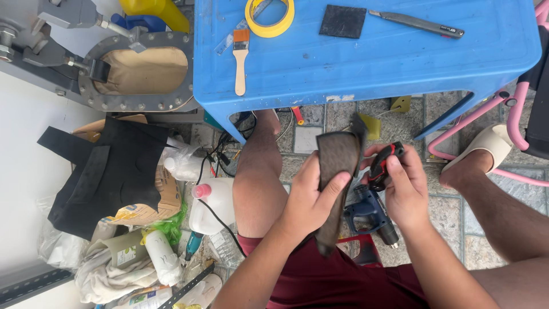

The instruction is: The person uses a heat gun to warm a shoe sole, then applies a black rubber patch to the bottom. They use a utility knife to trim the patch and a sanding block to smooth the edges, completing the repair on one shoe.

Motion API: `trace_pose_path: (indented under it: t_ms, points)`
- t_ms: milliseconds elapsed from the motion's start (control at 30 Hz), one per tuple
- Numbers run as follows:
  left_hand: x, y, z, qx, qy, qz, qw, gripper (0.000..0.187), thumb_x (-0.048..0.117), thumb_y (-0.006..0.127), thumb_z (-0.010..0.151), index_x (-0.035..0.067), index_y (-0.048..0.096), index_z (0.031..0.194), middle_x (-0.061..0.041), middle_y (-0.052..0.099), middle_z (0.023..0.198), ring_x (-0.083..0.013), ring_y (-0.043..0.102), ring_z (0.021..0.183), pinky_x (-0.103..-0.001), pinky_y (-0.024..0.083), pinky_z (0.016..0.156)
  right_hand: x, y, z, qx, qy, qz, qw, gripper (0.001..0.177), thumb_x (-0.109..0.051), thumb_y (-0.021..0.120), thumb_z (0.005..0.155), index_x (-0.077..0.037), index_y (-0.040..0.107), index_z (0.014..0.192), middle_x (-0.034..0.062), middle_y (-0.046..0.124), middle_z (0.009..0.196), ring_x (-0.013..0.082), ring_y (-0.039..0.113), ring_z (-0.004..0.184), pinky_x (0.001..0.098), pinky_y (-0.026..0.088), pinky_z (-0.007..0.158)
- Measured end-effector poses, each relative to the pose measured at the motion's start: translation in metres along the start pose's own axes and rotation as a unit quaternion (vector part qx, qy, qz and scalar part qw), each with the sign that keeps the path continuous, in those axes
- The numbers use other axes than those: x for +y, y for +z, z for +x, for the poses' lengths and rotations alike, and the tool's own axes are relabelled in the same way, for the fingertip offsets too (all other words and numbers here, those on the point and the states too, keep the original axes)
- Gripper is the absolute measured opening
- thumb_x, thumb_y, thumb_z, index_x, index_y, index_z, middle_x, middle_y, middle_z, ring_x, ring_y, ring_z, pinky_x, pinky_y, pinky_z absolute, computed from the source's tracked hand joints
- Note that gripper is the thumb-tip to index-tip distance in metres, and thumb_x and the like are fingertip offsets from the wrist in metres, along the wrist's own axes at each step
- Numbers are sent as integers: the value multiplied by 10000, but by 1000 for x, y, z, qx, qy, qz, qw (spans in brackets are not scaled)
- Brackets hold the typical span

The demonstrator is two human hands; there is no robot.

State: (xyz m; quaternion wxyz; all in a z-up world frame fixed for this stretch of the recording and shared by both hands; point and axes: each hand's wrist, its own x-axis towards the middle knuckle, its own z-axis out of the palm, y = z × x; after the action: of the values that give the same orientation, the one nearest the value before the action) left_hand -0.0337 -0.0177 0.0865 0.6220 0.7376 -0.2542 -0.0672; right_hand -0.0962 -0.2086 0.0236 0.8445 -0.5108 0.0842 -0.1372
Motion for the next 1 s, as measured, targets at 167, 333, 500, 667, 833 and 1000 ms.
trace_pose_path:
  t_ms: [167,333,500,667,833,1000]
  points:
    - [14,2,1,-12,-122,-235,964,280,129,659,1041,-4,620,1285,-66,699,1092,-113,644,1002,-277,536,899,-24,4,6,-34,57,-114,991,294,-220,522,1115,9,590,1286,135,665,1088,186,661,884,330,552,749]
    - [13,-5,-8,-69,46,-136,987,244,82,686,1004,12,635,1232,-52,595,1281,-126,643,1174,-282,548,991,-20,-1,13,-26,189,46,981,300,-184,516,1072,6,623,1279,94,694,1031,168,668,879,326,554,758]
    - [-8,3,-13,-50,-52,-155,985,151,45,717,951,16,626,1068,-45,630,1139,-116,597,1086,-265,486,981,-6,3,11,-11,147,-24,989,264,-87,523,1044,25,618,1263,81,674,1132,145,639,1073,306,499,978]
    - [-28,4,-20,42,-130,-189,972,134,76,674,982,49,590,1083,-22,627,1065,-89,568,988,-245,482,903,18,19,11,-66,84,-127,986,272,-59,477,1010,3,601,1244,54,673,1141,118,619,1087,279,476,981]
    - [-38,-16,-41,-8,-14,-139,990,170,26,693,969,22,526,998,-13,540,998,-104,514,911,-257,458,840,21,21,5,-118,79,-196,970,204,-87,498,1007,-11,600,1166,35,620,965,114,559,900,261,469,822]
    - [-41,-12,-55,21,37,-50,998,212,24,725,822,22,522,883,-70,551,873,-162,537,763,-299,454,688,22,24,-11,-125,92,-224,962,209,-127,483,993,-14,610,1115,23,633,942,100,563,904,247,465,835]
